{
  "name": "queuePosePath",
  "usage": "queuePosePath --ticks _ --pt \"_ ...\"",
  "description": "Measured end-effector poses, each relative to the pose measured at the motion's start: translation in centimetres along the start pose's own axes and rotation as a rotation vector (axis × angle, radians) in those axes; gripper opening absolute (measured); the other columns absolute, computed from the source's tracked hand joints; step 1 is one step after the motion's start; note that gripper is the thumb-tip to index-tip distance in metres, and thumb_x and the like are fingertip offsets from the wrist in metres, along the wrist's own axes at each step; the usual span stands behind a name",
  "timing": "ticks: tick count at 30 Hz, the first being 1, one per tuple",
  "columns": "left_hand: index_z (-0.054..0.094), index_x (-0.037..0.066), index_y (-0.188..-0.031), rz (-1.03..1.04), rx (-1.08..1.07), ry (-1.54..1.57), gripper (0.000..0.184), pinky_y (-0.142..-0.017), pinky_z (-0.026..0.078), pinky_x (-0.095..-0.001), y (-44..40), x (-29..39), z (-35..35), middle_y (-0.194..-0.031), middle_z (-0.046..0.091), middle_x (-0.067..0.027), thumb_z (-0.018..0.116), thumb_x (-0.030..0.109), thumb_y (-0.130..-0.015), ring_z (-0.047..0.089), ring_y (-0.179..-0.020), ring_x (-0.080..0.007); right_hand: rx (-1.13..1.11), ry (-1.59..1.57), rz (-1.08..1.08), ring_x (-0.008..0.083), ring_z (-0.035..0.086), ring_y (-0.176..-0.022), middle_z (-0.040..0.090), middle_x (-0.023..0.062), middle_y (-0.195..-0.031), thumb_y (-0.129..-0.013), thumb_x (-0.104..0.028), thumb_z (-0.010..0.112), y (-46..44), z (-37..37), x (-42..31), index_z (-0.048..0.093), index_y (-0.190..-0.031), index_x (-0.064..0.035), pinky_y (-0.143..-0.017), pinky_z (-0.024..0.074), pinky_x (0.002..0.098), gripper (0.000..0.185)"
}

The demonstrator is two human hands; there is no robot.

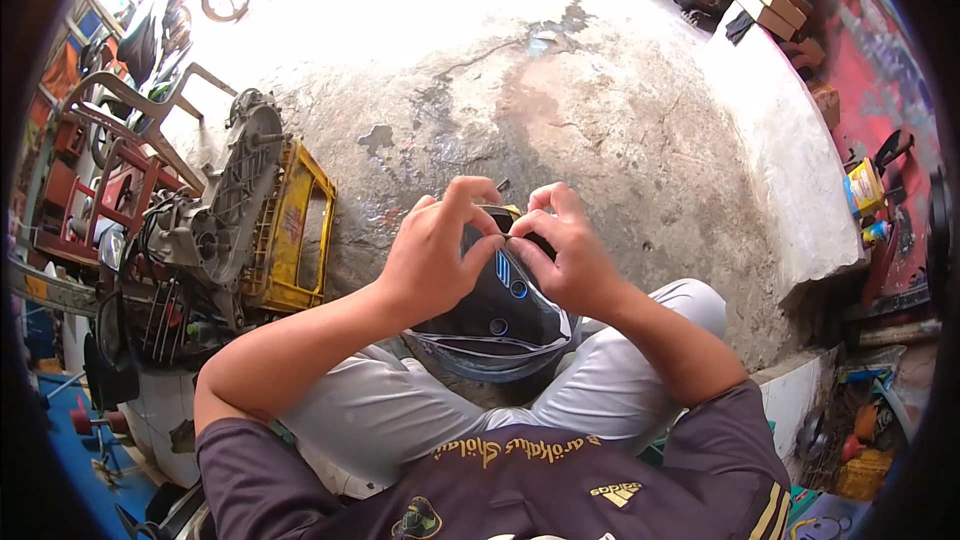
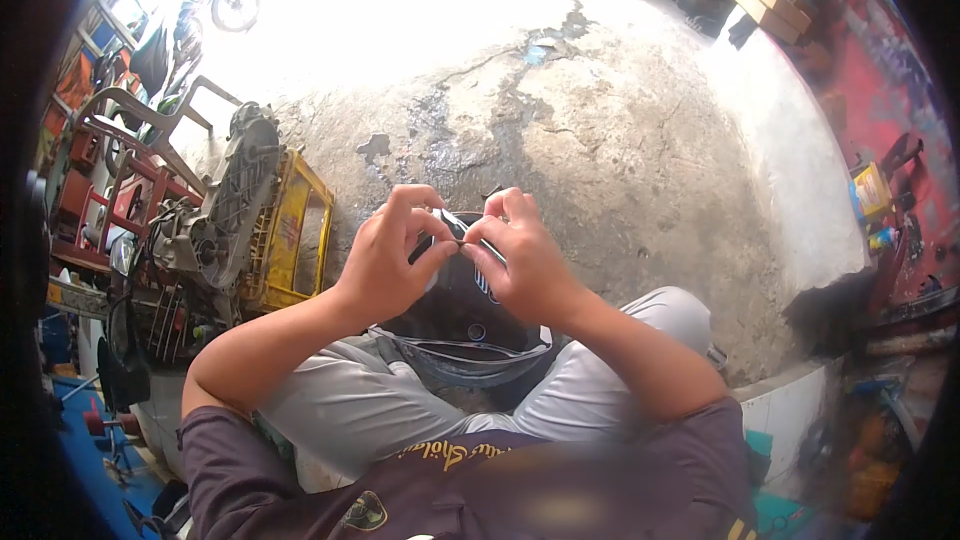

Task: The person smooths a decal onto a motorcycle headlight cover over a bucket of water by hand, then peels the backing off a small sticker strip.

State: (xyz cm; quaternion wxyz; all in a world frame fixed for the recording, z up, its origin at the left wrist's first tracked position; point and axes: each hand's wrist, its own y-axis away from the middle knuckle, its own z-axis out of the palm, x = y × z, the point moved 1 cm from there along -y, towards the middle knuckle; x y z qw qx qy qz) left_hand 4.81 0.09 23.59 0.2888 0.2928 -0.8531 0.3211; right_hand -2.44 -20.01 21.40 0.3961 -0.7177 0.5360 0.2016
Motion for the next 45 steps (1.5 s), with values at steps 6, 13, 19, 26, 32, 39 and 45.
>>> queuePosePath --ticks 6,13,19,26,32,39,45 --pt "0.050 0.008 -0.128 -0.100 -0.047 0.119 0.048 -0.059 0.040 -0.0306 -0.1 0.3 -0.6 -0.086 0.076 -0.0050 0.079 0.007 -0.089 0.044 -0.059 -0.0121 -0.051 -0.050 0.050 0.0367 0.055 -0.115 0.053 0.0173 -0.117 -0.094 -0.010 0.075 0.0 -0.5 -0.2 0.071 -0.101 -0.0031 -0.101 0.0461 0.0451 0.011" --pt "0.049 0.008 -0.129 -0.110 -0.085 0.118 0.051 -0.059 0.039 -0.0301 -0.4 0.3 -0.4 -0.085 0.076 -0.0031 0.080 0.007 -0.088 0.043 -0.059 -0.0115 -0.086 -0.050 0.038 0.0369 0.053 -0.113 0.051 0.0186 -0.117 -0.096 -0.009 0.072 -0.4 -0.2 -0.2 0.068 -0.099 -0.0007 -0.099 0.0461 0.0456 0.010" --pt "0.049 0.008 -0.128 -0.167 -0.139 0.167 0.049 -0.059 0.039 -0.0298 -0.1 0.0 -0.4 -0.085 0.075 -0.0029 0.079 0.007 -0.089 0.044 -0.061 -0.0110 -0.141 -0.010 0.011 0.0375 0.053 -0.113 0.051 0.0192 -0.117 -0.095 -0.011 0.073 -0.1 -0.6 0.2 0.067 -0.100 -0.0002 -0.100 0.0459 0.0456 0.013" --pt "0.049 0.009 -0.127 -0.149 -0.138 0.158 0.046 -0.061 0.042 -0.0316 -0.1 -0.2 0.1 -0.088 0.074 -0.0040 0.076 0.006 -0.090 0.046 -0.061 -0.0134 -0.150 -0.063 0.047 0.0377 0.053 -0.113 0.051 0.0202 -0.116 -0.095 -0.008 0.071 -0.2 -0.5 0.0 0.066 -0.100 0.0011 -0.099 0.0462 0.0447 0.012" --pt "0.048 0.009 -0.127 0.042 -0.109 0.029 0.045 -0.064 0.044 -0.0338 0.3 -0.9 0.9 -0.088 0.071 -0.0051 0.074 0.004 -0.091 0.049 -0.064 -0.0163 -0.148 -0.066 0.054 0.0375 0.052 -0.112 0.051 0.0205 -0.118 -0.095 -0.007 0.070 -0.1 0.4 -0.1 0.066 -0.101 0.0010 -0.098 0.0464 0.0454 0.011" --pt "0.047 0.009 -0.128 -0.130 -0.138 0.111 0.050 -0.065 0.044 -0.0331 0.2 -0.6 0.1 -0.088 0.074 -0.0045 0.078 0.006 -0.090 0.048 -0.065 -0.0157 -0.126 0.026 0.065 0.0356 0.051 -0.115 0.050 0.0175 -0.117 -0.094 -0.011 0.075 0.1 -0.2 0.1 0.069 -0.097 -0.0015 -0.099 0.0455 0.0453 0.012" --pt "0.047 0.009 -0.128 -0.124 -0.129 0.120 0.050 -0.064 0.043 -0.0328 0.1 -0.6 0.0 -0.087 0.074 -0.0046 0.079 0.006 -0.090 0.048 -0.064 -0.0153 -0.097 -0.010 0.073 0.0357 0.052 -0.118 0.051 0.0164 -0.118 -0.093 -0.014 0.077 0.2 -0.2 0.3 0.071 -0.095 -0.0032 -0.104 0.0433 0.0463 0.013"
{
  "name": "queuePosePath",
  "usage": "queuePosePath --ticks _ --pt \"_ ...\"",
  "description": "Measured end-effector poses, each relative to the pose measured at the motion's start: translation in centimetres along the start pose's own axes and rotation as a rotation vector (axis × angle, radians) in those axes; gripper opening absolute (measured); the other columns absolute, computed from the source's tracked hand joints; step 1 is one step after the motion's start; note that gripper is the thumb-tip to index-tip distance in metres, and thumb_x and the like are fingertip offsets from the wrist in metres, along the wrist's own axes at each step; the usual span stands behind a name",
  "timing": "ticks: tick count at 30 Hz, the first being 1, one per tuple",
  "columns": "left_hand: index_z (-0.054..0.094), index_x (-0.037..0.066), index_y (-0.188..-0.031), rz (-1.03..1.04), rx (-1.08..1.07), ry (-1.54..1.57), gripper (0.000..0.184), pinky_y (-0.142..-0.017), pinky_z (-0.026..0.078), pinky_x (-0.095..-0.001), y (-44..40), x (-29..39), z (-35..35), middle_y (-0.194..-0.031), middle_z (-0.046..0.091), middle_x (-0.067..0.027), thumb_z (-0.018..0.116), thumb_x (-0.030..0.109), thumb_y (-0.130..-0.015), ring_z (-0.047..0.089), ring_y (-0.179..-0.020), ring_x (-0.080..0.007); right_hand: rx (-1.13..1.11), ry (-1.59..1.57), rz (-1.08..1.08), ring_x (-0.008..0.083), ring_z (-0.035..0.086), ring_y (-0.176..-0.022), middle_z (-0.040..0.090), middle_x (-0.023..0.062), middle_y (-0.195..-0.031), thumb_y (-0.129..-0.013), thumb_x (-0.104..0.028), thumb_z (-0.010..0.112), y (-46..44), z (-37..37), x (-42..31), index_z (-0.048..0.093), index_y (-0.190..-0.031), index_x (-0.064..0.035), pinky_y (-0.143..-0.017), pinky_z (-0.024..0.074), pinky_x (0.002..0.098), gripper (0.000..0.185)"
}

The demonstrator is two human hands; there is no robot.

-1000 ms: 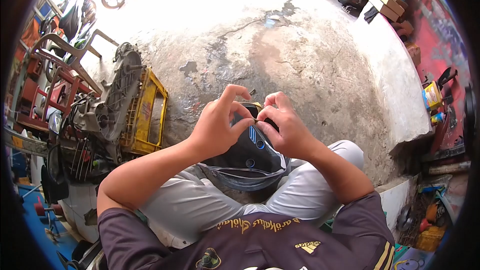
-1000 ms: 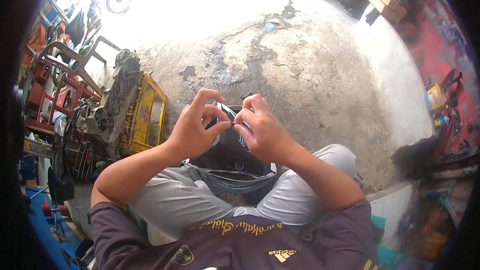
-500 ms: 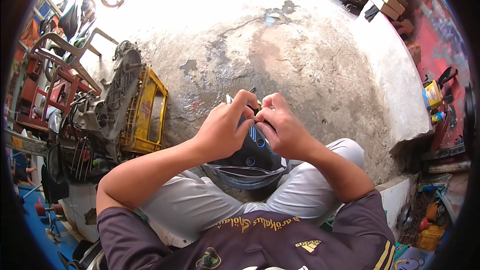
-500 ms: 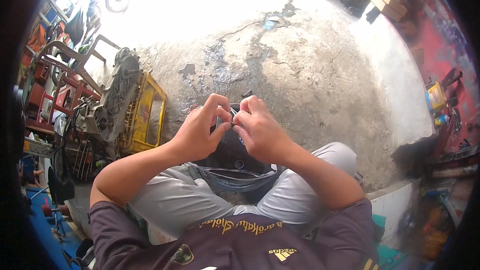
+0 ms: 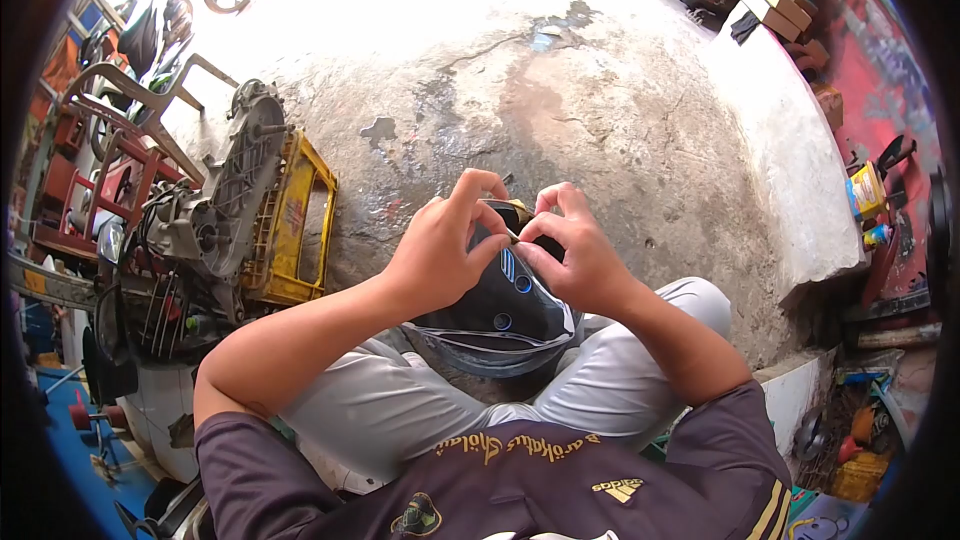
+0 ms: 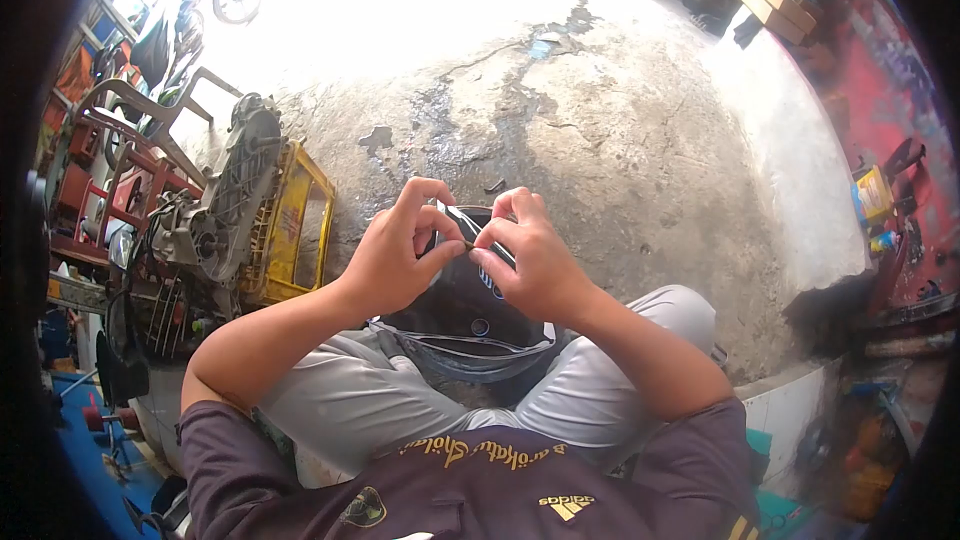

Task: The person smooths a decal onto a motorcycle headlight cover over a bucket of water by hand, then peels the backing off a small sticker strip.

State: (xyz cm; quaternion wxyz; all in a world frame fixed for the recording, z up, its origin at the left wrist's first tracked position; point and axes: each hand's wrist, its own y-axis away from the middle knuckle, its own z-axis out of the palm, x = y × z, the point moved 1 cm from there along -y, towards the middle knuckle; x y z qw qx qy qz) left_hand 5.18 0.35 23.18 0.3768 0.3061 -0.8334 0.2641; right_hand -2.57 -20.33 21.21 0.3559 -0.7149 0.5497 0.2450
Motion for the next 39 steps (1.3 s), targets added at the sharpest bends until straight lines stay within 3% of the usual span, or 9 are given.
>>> queuePosePath --ticks 10,25,33,39 --pt "0.047 0.009 -0.129 -0.004 0.001 0.005 0.050 -0.064 0.043 -0.0332 -0.08 -0.15 -0.09 -0.087 0.074 -0.0056 0.078 0.006 -0.089 0.049 -0.063 -0.0162 -0.007 -0.051 0.022 0.0352 0.054 -0.115 0.053 0.0160 -0.115 -0.092 -0.012 0.077 -0.21 -0.02 0.03 0.071 -0.096 -0.0022 -0.103 0.0445 0.0449 0.012" --pt "0.047 0.012 -0.135 -0.024 -0.097 -0.059 0.059 -0.073 0.048 -0.0374 -0.03 -0.14 -0.29 -0.090 0.076 -0.0029 0.080 0.007 -0.086 0.058 -0.073 -0.0208 -0.033 -0.038 0.003 0.0336 0.053 -0.111 0.050 0.0159 -0.114 -0.094 -0.010 0.074 0.02 0.31 0.17 0.070 -0.098 -0.0006 -0.098 0.0460 0.0432 0.011" --pt "0.048 0.014 -0.132 -0.044 -0.123 -0.086 0.052 -0.085 0.046 -0.0403 0.12 -0.03 -0.09 -0.084 0.071 -0.0016 0.074 0.010 -0.087 0.060 -0.073 -0.0215 -0.065 -0.052 0.009 0.0332 0.051 -0.110 0.049 0.0150 -0.112 -0.092 -0.009 0.074 0.00 0.50 -0.25 0.070 -0.097 -0.0011 -0.098 0.0448 0.0431 0.010" --pt "0.049 0.013 -0.129 -0.062 -0.130 -0.094 0.049 -0.086 0.045 -0.0409 0.09 0.52 -0.12 -0.083 0.071 -0.0022 0.073 0.010 -0.086 0.060 -0.072 -0.0230 -0.047 0.038 -0.040 0.0335 0.047 -0.109 0.048 0.0151 -0.110 -0.090 -0.009 0.074 -0.02 0.54 -0.55 0.070 -0.095 -0.0020 -0.098 0.0422 0.0441 0.010"
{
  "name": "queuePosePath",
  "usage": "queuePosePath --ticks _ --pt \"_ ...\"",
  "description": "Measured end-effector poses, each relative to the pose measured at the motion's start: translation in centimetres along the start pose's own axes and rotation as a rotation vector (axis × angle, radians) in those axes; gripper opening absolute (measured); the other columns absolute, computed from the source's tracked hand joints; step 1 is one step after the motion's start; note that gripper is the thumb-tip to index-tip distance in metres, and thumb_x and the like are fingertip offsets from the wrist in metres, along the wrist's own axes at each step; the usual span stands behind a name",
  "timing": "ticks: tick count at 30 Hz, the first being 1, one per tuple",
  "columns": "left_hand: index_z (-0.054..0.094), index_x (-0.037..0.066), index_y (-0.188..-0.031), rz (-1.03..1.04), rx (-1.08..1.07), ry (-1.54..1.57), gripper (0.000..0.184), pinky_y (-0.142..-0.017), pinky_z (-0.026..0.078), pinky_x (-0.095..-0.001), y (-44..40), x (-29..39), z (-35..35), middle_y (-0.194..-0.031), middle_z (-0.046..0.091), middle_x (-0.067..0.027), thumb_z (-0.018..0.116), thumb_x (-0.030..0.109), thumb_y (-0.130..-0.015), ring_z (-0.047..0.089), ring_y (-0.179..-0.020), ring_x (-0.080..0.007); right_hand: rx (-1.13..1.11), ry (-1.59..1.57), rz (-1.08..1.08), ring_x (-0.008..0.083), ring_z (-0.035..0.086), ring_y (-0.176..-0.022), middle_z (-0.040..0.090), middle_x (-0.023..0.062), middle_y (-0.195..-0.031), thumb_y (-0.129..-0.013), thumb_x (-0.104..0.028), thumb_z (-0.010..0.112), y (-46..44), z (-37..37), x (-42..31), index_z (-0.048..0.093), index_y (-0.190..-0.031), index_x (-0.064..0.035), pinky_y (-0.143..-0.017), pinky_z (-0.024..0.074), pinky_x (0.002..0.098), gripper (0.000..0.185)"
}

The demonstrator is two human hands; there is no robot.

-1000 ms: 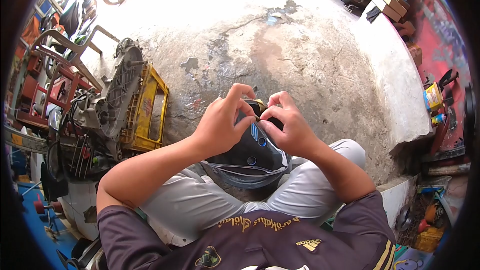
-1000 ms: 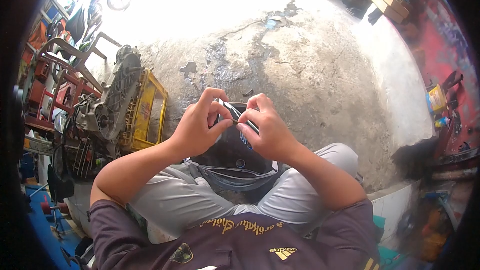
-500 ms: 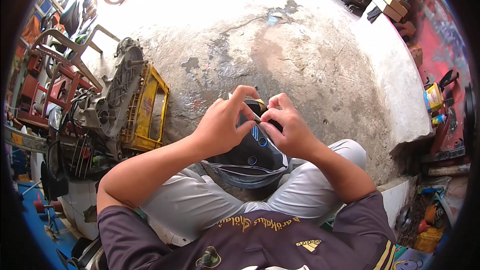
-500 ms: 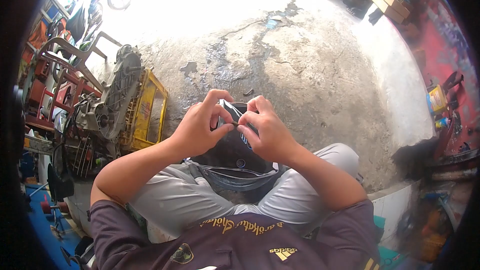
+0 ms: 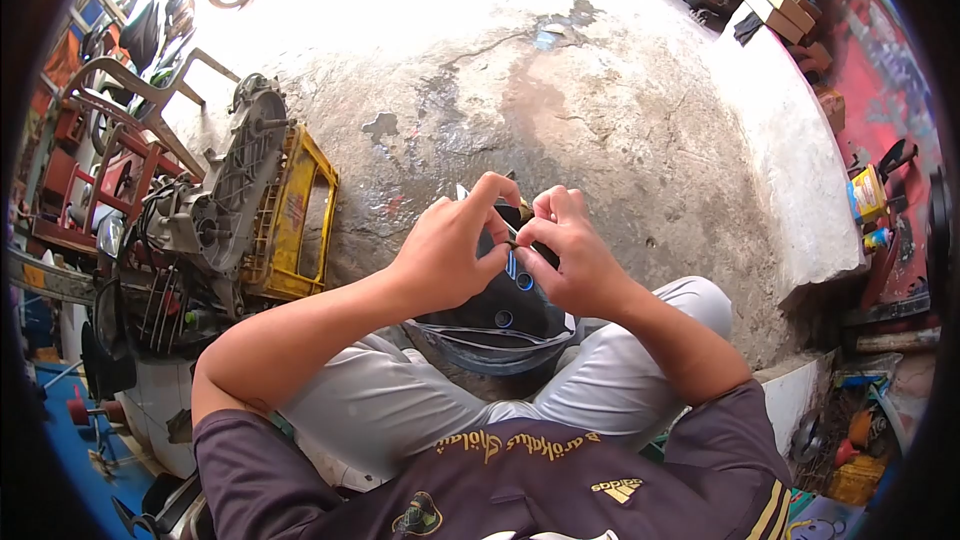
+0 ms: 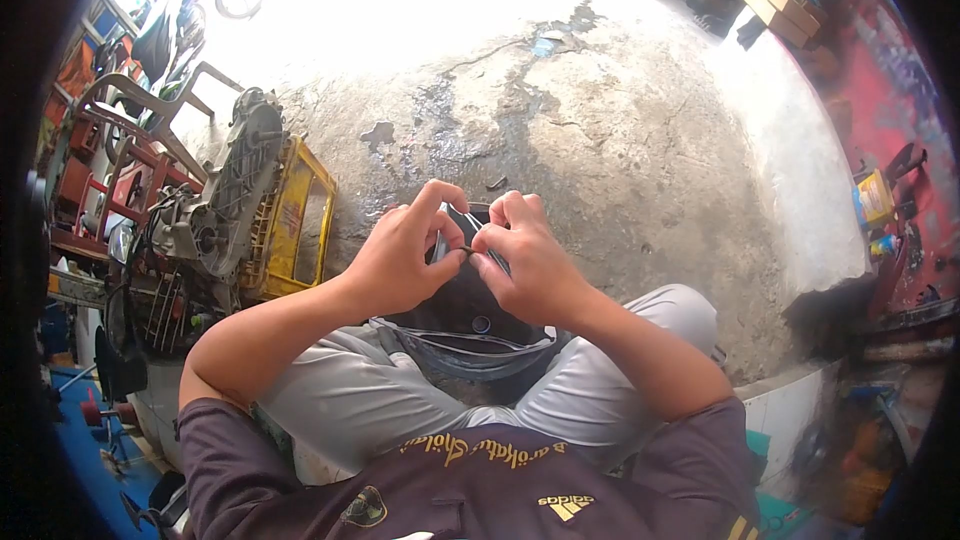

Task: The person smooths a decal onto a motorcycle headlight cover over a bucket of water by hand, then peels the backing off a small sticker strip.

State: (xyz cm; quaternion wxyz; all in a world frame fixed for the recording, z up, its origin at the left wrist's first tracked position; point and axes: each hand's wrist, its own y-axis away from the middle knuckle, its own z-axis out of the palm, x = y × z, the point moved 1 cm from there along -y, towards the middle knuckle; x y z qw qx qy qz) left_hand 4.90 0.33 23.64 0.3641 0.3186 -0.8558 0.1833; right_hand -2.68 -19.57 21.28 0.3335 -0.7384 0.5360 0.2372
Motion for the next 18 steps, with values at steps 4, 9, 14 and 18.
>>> queuePosePath --ticks 4,9,14,18 --pt "0.050 0.013 -0.129 0.023 0.010 -0.007 0.049 -0.085 0.046 -0.0406 -0.1 -0.1 0.2 -0.083 0.071 -0.0025 0.074 0.010 -0.086 0.061 -0.072 -0.0232 0.001 -0.002 -0.007 0.0332 0.046 -0.109 0.048 0.0153 -0.110 -0.088 -0.010 0.073 0.0 0.0 0.2 0.069 -0.093 -0.0018 -0.098 0.0416 0.0448 0.011" --pt "0.050 0.010 -0.128 -0.062 -0.031 0.134 0.052 -0.068 0.046 -0.0355 -0.4 0.2 -0.4 -0.076 0.072 -0.0041 0.078 0.006 -0.084 0.055 -0.063 -0.0190 -0.003 -0.001 -0.027 0.0326 0.045 -0.108 0.047 0.0148 -0.109 -0.087 -0.014 0.072 0.0 0.2 1.1 0.069 -0.093 -0.0025 -0.098 0.0418 0.0447 0.014" --pt "0.051 0.009 -0.131 -0.123 -0.075 0.168 0.054 -0.065 0.045 -0.0338 -0.4 0.2 -1.3 -0.079 0.075 -0.0048 0.080 0.006 -0.085 0.054 -0.064 -0.0154 -0.023 -0.033 -0.018 0.0317 0.046 -0.107 0.046 0.0138 -0.108 -0.087 -0.016 0.074 0.1 -0.2 1.1 0.072 -0.094 -0.0040 -0.097 0.0427 0.0441 0.014" --pt "0.051 0.010 -0.137 -0.152 -0.117 0.175 0.059 -0.069 0.048 -0.0328 -0.2 -0.2 -1.4 -0.084 0.078 -0.0045 0.080 0.008 -0.086 0.058 -0.068 -0.0154 -0.037 -0.044 -0.021 0.0316 0.046 -0.107 0.047 0.0135 -0.108 -0.087 -0.015 0.075 0.1 -0.1 1.3 0.073 -0.094 -0.0040 -0.096 0.0429 0.0433 0.014"
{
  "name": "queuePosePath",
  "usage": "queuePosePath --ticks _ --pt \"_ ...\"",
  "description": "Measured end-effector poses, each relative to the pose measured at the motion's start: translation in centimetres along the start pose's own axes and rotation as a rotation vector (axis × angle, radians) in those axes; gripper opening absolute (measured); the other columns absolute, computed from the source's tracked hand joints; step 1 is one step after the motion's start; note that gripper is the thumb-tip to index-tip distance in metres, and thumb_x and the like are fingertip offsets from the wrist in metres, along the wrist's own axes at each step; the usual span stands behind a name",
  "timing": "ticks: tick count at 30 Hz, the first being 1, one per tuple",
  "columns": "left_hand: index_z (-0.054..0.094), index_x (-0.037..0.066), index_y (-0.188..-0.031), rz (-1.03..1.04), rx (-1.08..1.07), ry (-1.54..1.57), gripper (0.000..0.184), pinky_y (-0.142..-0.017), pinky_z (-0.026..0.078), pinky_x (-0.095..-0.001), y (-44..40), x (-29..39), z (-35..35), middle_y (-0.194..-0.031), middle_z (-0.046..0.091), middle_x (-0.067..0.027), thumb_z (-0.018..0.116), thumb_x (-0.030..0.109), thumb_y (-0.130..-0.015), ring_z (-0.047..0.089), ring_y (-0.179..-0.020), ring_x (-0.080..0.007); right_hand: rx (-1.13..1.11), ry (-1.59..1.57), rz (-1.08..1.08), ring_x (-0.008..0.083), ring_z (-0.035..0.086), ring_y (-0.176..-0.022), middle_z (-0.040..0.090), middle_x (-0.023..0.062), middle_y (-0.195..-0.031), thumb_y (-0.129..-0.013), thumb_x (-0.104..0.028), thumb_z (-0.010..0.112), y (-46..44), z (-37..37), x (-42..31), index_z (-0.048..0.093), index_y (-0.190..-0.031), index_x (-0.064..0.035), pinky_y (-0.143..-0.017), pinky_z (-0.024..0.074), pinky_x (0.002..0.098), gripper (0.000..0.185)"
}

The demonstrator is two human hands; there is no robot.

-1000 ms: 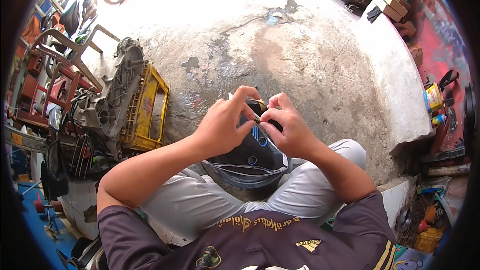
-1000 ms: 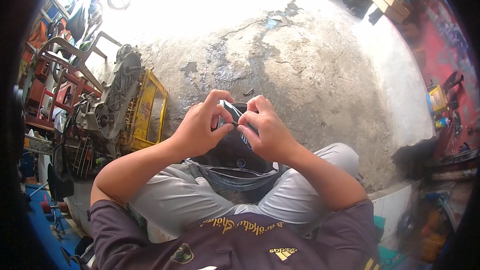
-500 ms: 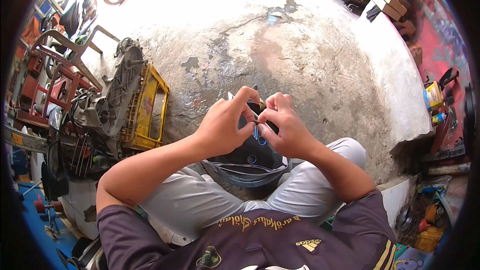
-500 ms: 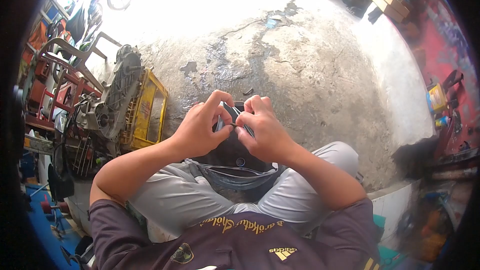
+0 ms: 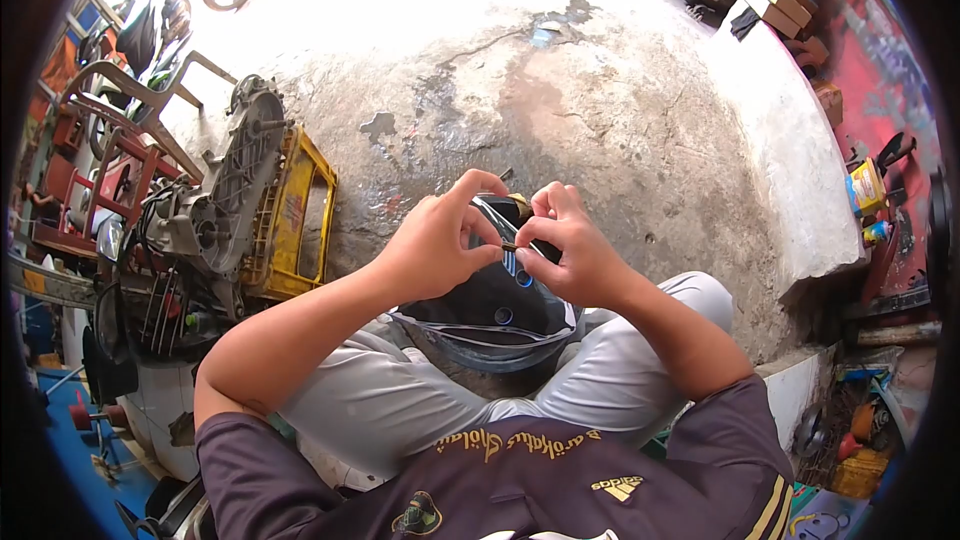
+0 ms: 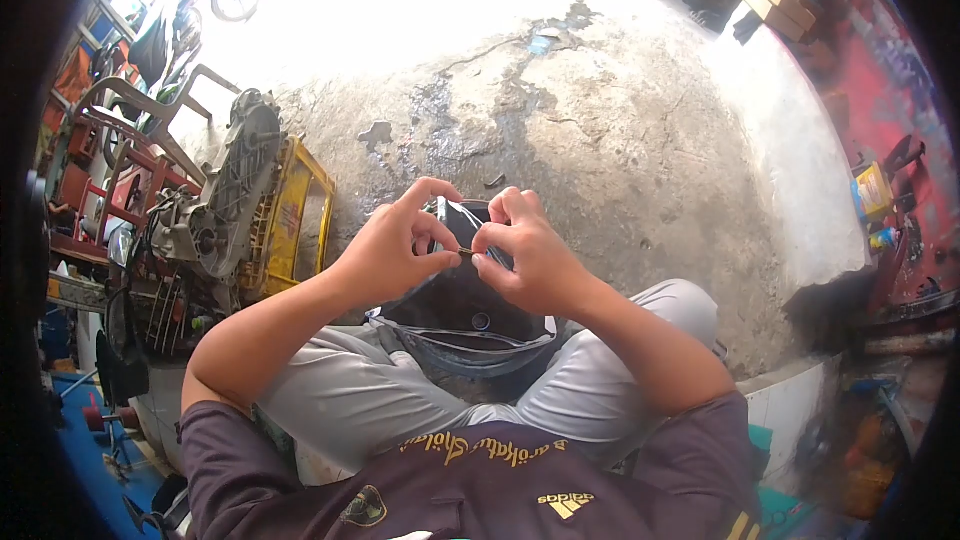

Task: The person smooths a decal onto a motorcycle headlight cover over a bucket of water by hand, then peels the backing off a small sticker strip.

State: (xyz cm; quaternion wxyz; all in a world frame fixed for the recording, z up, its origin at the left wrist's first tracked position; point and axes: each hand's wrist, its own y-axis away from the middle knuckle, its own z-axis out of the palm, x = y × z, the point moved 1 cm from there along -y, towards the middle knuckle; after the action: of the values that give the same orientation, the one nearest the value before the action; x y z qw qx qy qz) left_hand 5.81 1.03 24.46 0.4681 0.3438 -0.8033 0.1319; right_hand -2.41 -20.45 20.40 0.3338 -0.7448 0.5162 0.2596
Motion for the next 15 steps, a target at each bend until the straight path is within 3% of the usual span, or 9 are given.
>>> queuePosePath --ticks 15 --pt "0.053 0.011 -0.138 0.091 0.005 -0.044 0.058 -0.076 0.051 -0.0376 0.02 -0.99 0.49 -0.084 0.076 -0.0048 0.077 0.006 -0.085 0.062 -0.074 -0.0208 -0.054 0.010 0.009 0.0325 0.049 -0.110 0.049 0.0142 -0.110 -0.086 -0.014 0.075 -0.13 0.09 0.01 0.071 -0.094 -0.0025 -0.098 0.0446 0.0425 0.015"
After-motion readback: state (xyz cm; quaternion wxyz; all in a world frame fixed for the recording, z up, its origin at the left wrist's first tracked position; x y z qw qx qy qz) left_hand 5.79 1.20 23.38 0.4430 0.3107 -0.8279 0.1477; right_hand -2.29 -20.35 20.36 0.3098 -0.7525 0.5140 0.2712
